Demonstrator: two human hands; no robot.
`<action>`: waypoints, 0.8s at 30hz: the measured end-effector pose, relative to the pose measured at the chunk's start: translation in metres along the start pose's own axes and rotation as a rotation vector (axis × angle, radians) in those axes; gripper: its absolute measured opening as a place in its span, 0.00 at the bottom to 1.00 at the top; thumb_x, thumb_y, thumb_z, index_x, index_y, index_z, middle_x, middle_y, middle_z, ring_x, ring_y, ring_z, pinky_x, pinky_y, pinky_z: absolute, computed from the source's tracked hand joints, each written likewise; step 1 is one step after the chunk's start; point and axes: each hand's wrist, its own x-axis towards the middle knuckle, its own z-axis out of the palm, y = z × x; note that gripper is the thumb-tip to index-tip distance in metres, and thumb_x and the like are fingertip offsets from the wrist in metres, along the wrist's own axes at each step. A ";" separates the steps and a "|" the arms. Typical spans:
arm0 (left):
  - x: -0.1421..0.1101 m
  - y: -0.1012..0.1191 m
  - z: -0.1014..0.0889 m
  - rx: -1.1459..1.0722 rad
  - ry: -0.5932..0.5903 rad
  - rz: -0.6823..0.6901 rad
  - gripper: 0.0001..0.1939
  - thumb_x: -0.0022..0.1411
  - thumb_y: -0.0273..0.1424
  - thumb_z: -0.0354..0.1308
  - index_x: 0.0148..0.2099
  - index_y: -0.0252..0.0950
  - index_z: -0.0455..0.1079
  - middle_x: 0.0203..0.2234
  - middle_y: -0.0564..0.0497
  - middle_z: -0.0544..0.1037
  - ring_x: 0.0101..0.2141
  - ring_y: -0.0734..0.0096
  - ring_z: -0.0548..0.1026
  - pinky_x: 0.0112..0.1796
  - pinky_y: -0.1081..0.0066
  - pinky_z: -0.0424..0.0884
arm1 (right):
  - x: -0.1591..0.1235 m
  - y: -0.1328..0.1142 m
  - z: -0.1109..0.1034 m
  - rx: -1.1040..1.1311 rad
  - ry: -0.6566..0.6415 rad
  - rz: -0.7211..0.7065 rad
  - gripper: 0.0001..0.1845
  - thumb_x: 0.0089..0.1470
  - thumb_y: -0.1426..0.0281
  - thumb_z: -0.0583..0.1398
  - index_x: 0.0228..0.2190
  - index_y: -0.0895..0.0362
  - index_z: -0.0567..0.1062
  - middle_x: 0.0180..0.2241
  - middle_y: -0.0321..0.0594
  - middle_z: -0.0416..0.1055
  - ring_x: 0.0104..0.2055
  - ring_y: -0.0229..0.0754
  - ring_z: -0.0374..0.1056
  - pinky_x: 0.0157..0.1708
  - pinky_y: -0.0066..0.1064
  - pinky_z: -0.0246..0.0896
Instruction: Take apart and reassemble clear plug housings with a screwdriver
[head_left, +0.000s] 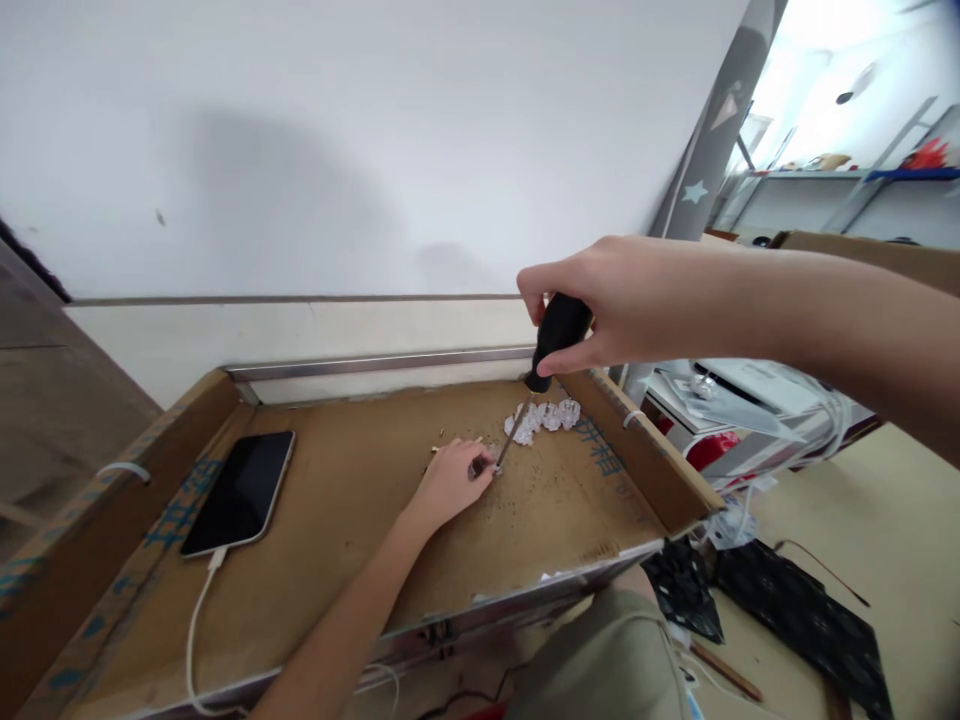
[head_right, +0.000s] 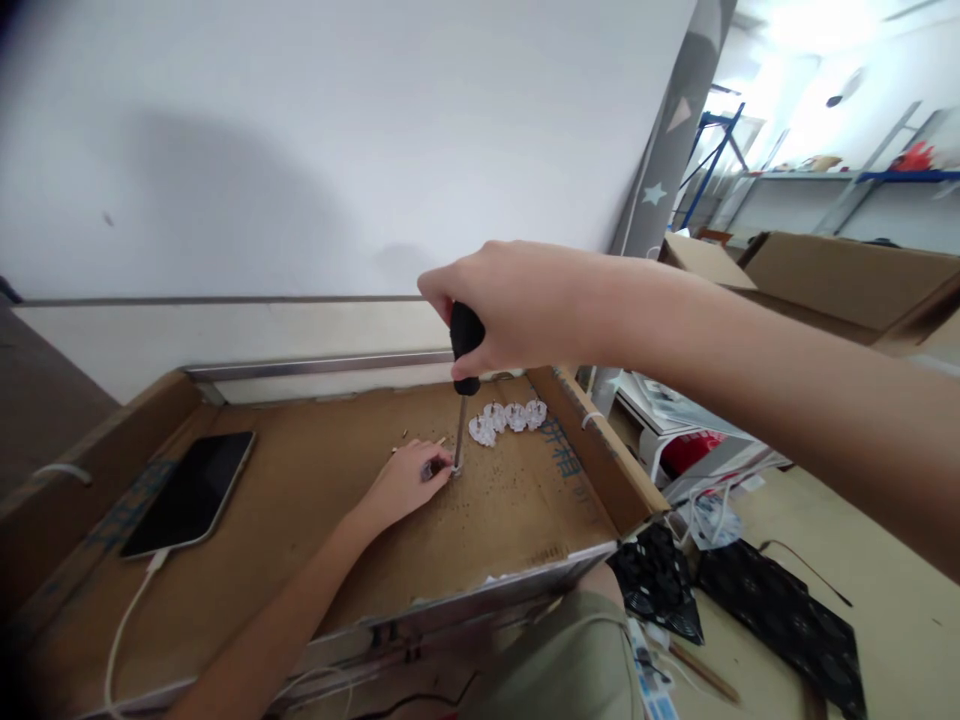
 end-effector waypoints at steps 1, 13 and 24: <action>0.000 0.000 0.000 0.000 -0.002 0.002 0.05 0.59 0.29 0.53 0.33 0.39 0.69 0.31 0.52 0.76 0.36 0.64 0.71 0.39 0.65 0.65 | 0.000 0.002 0.001 0.006 0.003 -0.001 0.18 0.41 0.52 0.63 0.29 0.52 0.71 0.21 0.34 0.65 0.22 0.34 0.59 0.23 0.29 0.43; -0.004 0.002 0.008 0.063 0.077 0.008 0.03 0.58 0.28 0.54 0.32 0.38 0.67 0.32 0.52 0.76 0.38 0.63 0.70 0.41 0.63 0.65 | -0.002 -0.006 -0.021 0.213 -0.100 0.150 0.12 0.49 0.63 0.61 0.35 0.54 0.69 0.28 0.32 0.67 0.23 0.28 0.59 0.24 0.25 0.53; -0.011 0.012 0.017 0.202 0.109 0.146 0.07 0.59 0.24 0.52 0.39 0.38 0.69 0.34 0.52 0.76 0.38 0.64 0.71 0.42 0.63 0.65 | 0.011 -0.036 -0.001 0.321 0.180 -0.126 0.11 0.45 0.70 0.61 0.34 0.55 0.67 0.29 0.30 0.68 0.28 0.29 0.63 0.27 0.23 0.55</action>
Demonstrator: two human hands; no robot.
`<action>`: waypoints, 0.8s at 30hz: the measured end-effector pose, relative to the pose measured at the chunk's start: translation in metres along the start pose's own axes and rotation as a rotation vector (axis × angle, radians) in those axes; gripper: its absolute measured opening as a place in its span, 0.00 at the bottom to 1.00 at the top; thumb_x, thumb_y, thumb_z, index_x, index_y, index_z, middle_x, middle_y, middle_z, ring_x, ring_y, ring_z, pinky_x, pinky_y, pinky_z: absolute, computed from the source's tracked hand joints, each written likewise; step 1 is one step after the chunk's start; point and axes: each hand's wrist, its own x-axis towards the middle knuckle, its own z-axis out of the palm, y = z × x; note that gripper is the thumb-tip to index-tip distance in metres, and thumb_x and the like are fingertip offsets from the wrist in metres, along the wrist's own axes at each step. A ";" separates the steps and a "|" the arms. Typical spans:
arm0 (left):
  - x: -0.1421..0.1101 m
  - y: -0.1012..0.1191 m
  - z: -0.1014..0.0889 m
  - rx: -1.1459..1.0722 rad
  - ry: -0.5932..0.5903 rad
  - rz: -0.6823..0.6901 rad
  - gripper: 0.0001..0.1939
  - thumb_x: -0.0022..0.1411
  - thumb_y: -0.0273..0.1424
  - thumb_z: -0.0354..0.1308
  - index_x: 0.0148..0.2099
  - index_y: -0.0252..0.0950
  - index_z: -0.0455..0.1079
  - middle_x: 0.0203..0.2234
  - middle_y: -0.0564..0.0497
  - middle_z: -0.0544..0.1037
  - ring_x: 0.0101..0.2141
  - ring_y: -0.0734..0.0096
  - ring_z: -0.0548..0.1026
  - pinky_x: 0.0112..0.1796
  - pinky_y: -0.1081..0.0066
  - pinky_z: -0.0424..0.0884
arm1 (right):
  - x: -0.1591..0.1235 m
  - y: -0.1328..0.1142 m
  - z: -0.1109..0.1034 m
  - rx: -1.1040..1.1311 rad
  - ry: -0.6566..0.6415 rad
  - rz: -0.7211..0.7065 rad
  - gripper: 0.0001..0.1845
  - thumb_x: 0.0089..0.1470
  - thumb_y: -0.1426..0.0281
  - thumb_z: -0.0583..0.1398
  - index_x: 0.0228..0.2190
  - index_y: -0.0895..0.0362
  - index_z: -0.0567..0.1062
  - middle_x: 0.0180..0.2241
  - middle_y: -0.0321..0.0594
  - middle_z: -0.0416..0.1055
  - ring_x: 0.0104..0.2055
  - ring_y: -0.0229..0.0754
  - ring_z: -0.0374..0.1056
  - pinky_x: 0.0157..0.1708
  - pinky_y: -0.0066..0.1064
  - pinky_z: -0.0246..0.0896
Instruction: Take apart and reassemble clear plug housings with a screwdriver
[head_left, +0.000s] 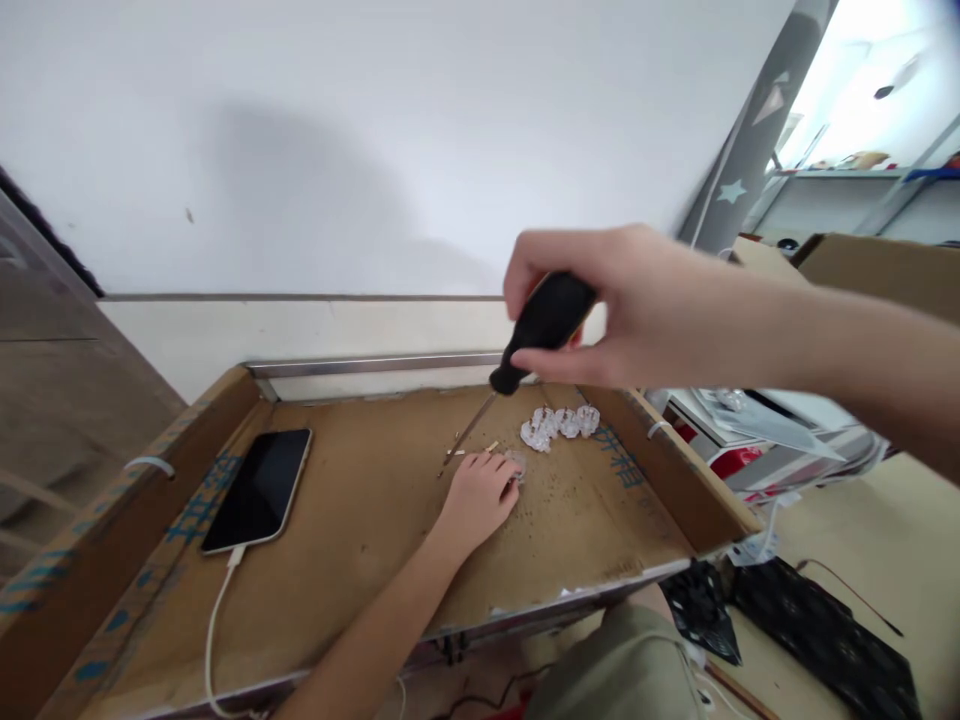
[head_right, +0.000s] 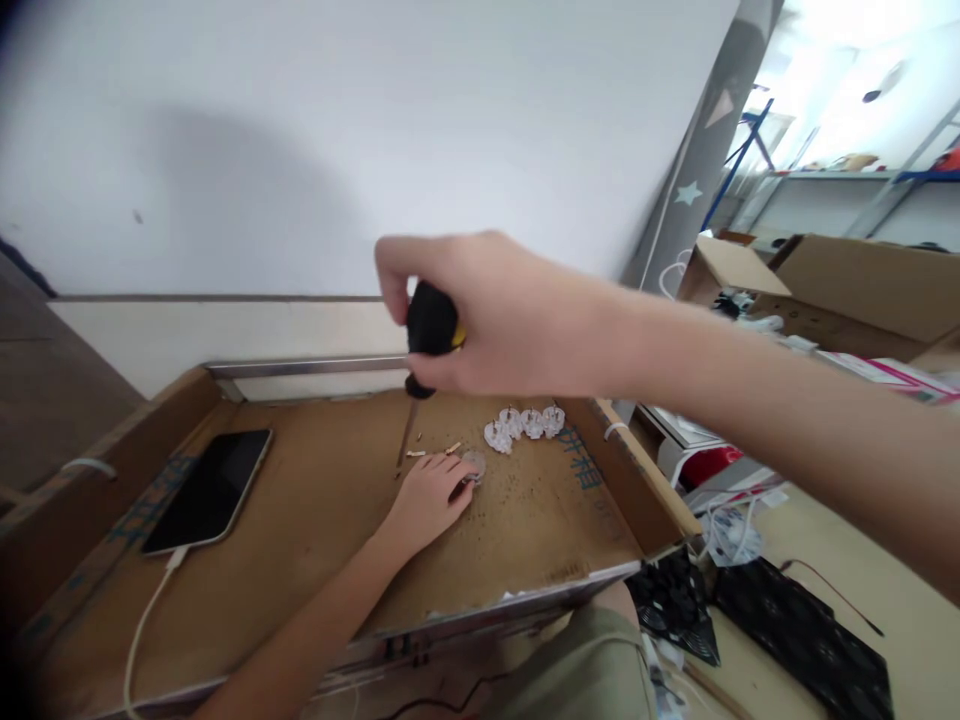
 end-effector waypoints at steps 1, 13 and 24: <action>0.000 0.000 0.000 -0.003 0.001 -0.002 0.07 0.59 0.25 0.52 0.39 0.38 0.69 0.34 0.52 0.76 0.38 0.64 0.71 0.42 0.63 0.64 | 0.002 -0.001 0.009 0.034 -0.011 -0.054 0.10 0.45 0.72 0.61 0.33 0.56 0.67 0.29 0.31 0.68 0.28 0.29 0.62 0.27 0.22 0.54; 0.000 -0.002 -0.002 -0.026 -0.001 -0.026 0.06 0.60 0.27 0.53 0.39 0.39 0.69 0.34 0.52 0.76 0.41 0.63 0.71 0.43 0.63 0.63 | 0.006 0.000 0.030 0.012 -0.044 -0.137 0.10 0.47 0.73 0.58 0.34 0.57 0.66 0.33 0.34 0.66 0.31 0.30 0.60 0.28 0.23 0.53; 0.002 -0.009 -0.016 -0.142 0.073 -0.253 0.05 0.61 0.32 0.54 0.36 0.40 0.71 0.34 0.54 0.78 0.38 0.65 0.72 0.42 0.65 0.63 | -0.030 0.015 -0.035 -0.250 0.091 0.073 0.15 0.46 0.58 0.62 0.35 0.52 0.70 0.29 0.30 0.70 0.25 0.28 0.62 0.20 0.21 0.54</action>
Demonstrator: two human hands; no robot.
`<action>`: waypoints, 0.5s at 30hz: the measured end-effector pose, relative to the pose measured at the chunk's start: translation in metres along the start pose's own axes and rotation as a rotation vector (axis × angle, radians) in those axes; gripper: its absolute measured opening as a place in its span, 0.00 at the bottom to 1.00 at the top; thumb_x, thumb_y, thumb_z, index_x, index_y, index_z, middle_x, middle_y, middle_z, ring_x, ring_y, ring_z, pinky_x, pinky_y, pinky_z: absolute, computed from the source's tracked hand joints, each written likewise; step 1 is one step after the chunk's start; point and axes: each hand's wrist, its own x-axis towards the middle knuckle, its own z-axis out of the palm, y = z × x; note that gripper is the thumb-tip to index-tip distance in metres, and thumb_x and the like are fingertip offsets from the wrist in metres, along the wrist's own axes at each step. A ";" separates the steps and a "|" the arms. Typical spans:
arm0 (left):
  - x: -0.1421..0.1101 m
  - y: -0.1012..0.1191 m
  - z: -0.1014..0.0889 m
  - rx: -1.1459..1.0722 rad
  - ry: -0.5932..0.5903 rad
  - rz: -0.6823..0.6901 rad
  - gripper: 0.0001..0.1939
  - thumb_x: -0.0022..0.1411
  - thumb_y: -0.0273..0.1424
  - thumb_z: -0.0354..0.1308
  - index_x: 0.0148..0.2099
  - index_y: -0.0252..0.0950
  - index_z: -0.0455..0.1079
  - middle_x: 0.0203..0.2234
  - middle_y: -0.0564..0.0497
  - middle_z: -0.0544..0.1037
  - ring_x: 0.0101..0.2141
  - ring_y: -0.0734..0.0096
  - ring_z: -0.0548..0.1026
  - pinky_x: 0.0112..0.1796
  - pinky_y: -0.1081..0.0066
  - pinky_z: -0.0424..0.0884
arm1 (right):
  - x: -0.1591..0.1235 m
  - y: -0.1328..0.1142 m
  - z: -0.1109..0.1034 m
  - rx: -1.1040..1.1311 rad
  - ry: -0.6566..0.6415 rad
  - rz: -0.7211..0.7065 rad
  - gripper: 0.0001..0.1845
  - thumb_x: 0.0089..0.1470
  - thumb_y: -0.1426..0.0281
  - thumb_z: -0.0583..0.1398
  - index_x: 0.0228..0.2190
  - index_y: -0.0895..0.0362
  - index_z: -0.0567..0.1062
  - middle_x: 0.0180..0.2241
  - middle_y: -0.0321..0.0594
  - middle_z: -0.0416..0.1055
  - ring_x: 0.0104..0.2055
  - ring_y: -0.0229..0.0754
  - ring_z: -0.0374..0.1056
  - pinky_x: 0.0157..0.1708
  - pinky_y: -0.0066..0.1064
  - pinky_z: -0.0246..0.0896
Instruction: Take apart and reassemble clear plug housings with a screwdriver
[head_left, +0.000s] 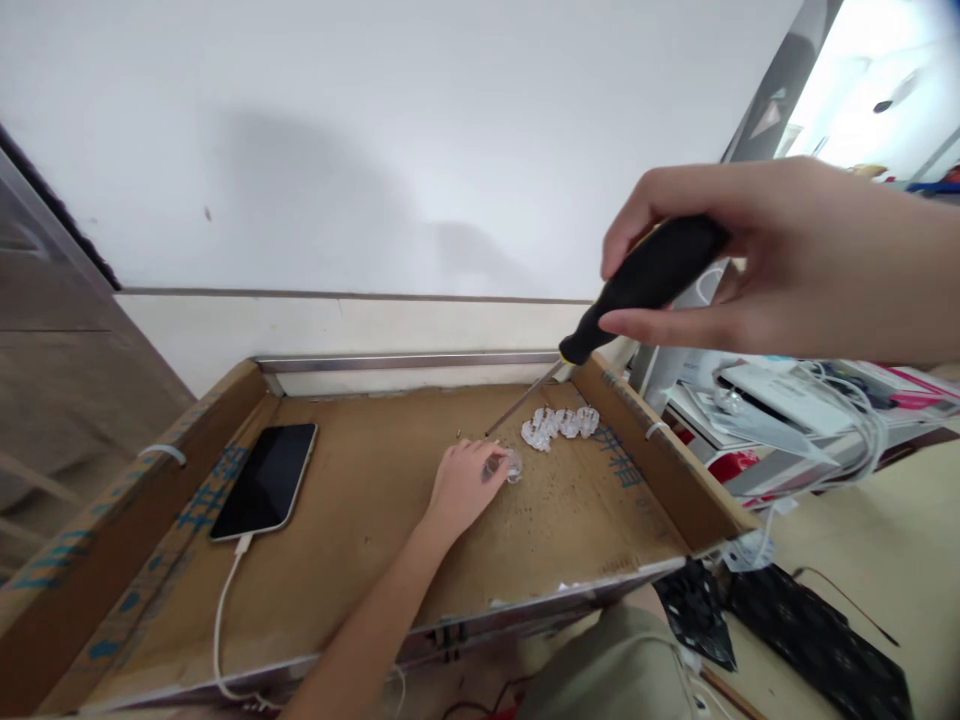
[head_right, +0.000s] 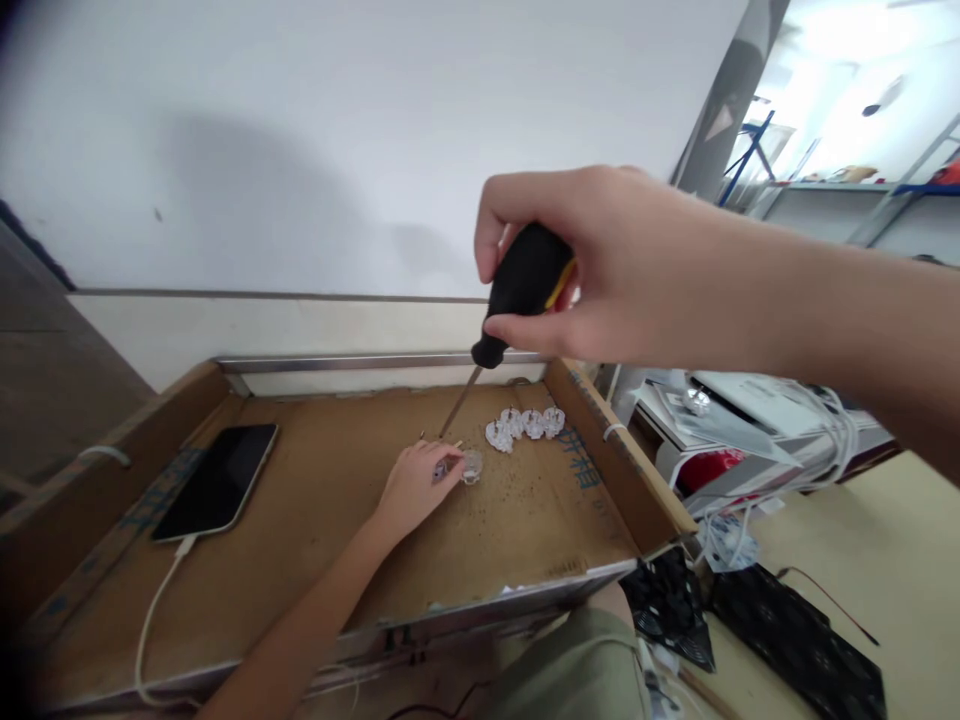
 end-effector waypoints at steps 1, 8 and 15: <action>0.001 -0.001 -0.003 0.002 0.025 -0.032 0.05 0.60 0.33 0.55 0.36 0.40 0.71 0.34 0.54 0.78 0.38 0.65 0.72 0.41 0.65 0.63 | -0.004 0.004 -0.003 -0.021 0.014 0.014 0.16 0.45 0.56 0.62 0.35 0.52 0.70 0.29 0.31 0.70 0.26 0.28 0.63 0.20 0.21 0.55; 0.004 -0.002 -0.011 -0.059 0.103 -0.005 0.10 0.57 0.36 0.60 0.41 0.39 0.70 0.36 0.52 0.77 0.39 0.65 0.73 0.42 0.66 0.65 | -0.020 0.003 -0.005 0.000 -0.031 0.021 0.17 0.46 0.54 0.61 0.36 0.50 0.70 0.28 0.29 0.70 0.25 0.28 0.65 0.20 0.20 0.58; 0.003 -0.004 -0.007 -0.107 0.124 0.081 0.07 0.60 0.34 0.56 0.38 0.38 0.71 0.33 0.52 0.78 0.35 0.67 0.74 0.39 0.66 0.66 | -0.017 -0.018 -0.011 0.049 -0.150 0.200 0.12 0.47 0.62 0.62 0.35 0.50 0.68 0.31 0.30 0.71 0.29 0.30 0.64 0.25 0.25 0.59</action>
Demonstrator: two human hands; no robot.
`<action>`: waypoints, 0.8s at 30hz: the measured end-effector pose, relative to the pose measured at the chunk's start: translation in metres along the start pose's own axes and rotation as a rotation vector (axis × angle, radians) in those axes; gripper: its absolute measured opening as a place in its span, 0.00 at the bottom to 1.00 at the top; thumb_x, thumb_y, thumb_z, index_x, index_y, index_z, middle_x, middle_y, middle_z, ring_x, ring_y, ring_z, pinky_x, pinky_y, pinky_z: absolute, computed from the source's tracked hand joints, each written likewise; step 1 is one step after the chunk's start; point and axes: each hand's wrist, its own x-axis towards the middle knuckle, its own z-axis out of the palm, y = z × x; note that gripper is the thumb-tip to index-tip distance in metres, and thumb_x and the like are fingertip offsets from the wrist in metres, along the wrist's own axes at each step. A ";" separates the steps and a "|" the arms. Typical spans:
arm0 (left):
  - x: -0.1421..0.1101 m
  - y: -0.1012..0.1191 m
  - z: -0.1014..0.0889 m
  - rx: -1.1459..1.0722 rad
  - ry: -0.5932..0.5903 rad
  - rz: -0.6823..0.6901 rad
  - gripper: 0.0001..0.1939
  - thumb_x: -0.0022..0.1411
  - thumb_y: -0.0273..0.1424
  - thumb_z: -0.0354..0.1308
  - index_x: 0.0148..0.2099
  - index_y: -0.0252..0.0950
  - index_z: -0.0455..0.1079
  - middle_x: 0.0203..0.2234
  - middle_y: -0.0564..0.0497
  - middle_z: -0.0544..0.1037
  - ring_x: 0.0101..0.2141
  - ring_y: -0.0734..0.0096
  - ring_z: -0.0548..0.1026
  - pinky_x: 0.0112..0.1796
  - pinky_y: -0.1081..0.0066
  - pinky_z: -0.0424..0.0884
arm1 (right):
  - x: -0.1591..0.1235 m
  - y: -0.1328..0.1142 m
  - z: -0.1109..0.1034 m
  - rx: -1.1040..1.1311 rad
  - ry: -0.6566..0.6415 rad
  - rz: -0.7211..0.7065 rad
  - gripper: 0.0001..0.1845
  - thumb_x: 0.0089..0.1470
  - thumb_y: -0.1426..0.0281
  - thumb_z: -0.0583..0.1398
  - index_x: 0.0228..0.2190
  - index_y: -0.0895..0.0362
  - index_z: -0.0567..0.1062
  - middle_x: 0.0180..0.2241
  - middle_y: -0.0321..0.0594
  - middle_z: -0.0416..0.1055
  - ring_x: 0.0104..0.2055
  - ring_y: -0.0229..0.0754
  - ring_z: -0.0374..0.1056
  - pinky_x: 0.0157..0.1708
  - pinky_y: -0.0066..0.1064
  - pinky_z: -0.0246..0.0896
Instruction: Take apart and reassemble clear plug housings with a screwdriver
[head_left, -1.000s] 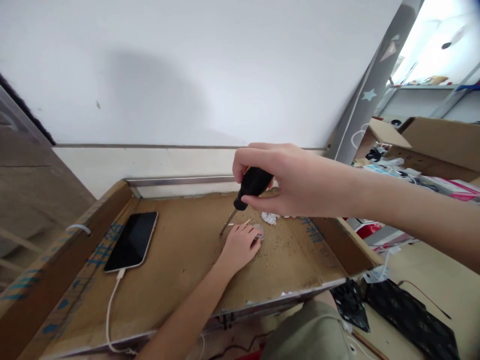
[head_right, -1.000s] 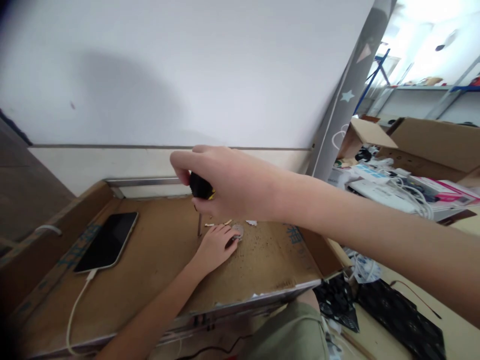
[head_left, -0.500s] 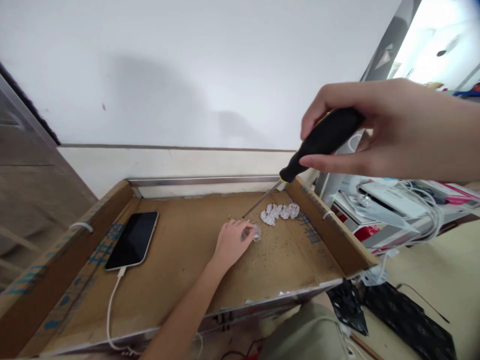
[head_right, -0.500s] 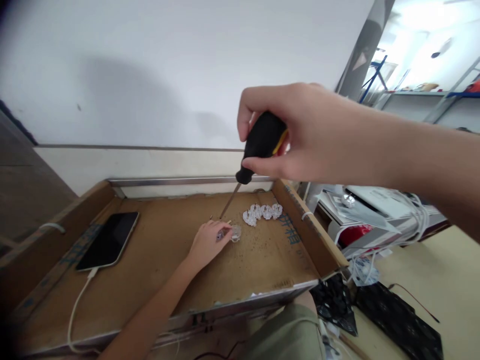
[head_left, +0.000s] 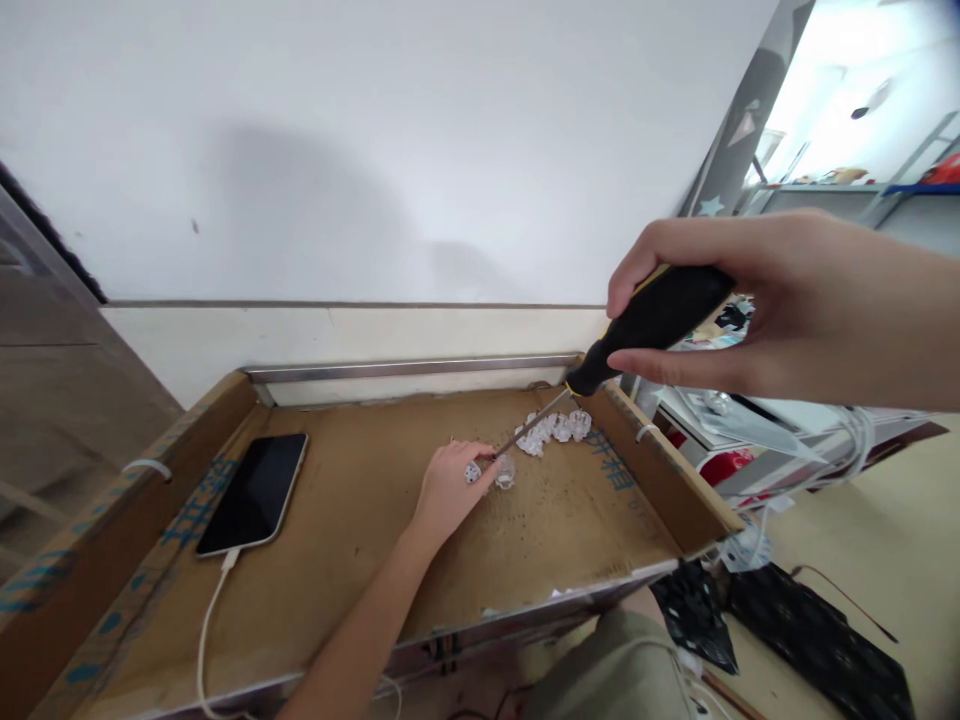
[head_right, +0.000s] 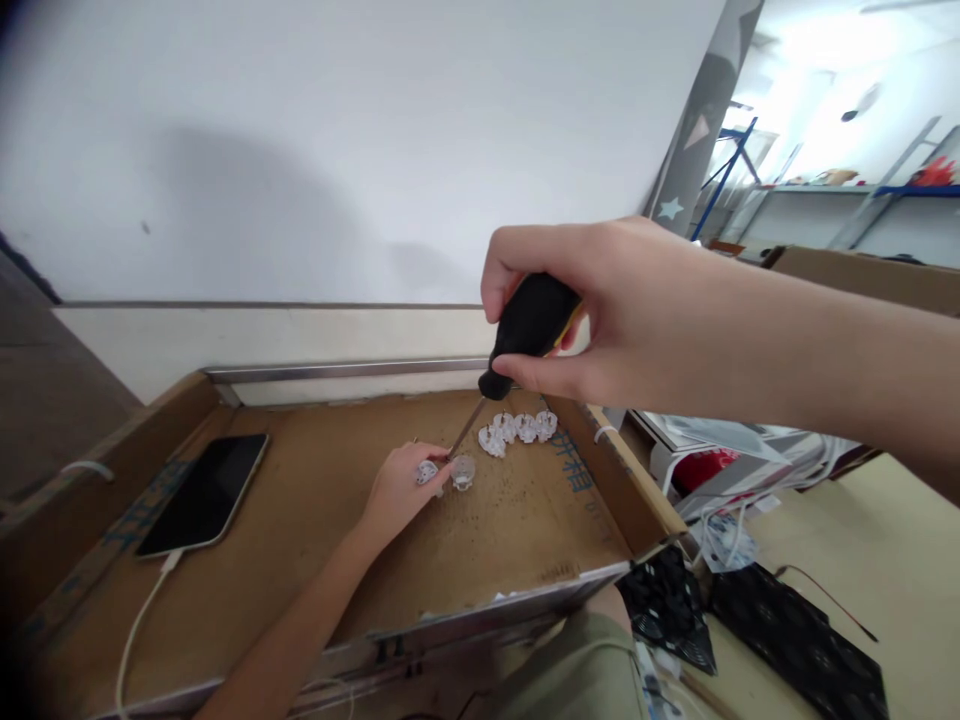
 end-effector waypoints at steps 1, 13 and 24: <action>0.000 0.000 0.000 0.001 0.001 -0.003 0.07 0.60 0.34 0.56 0.38 0.38 0.71 0.32 0.52 0.78 0.34 0.67 0.74 0.39 0.66 0.66 | 0.000 -0.001 0.000 0.003 0.001 0.002 0.12 0.47 0.62 0.62 0.35 0.50 0.68 0.31 0.30 0.71 0.29 0.30 0.64 0.25 0.25 0.59; -0.001 -0.001 0.000 0.136 -0.069 0.071 0.11 0.59 0.38 0.58 0.31 0.36 0.68 0.29 0.53 0.76 0.33 0.67 0.72 0.37 0.67 0.63 | 0.009 0.009 0.009 -0.025 0.018 -0.123 0.14 0.44 0.61 0.63 0.34 0.49 0.69 0.26 0.27 0.68 0.22 0.26 0.60 0.16 0.17 0.51; -0.002 0.000 0.000 0.187 -0.093 0.070 0.10 0.60 0.38 0.57 0.31 0.37 0.68 0.28 0.53 0.75 0.32 0.67 0.71 0.37 0.66 0.62 | 0.011 0.002 0.008 -0.027 -0.063 -0.100 0.13 0.48 0.59 0.61 0.36 0.49 0.69 0.29 0.28 0.70 0.20 0.25 0.57 0.18 0.21 0.52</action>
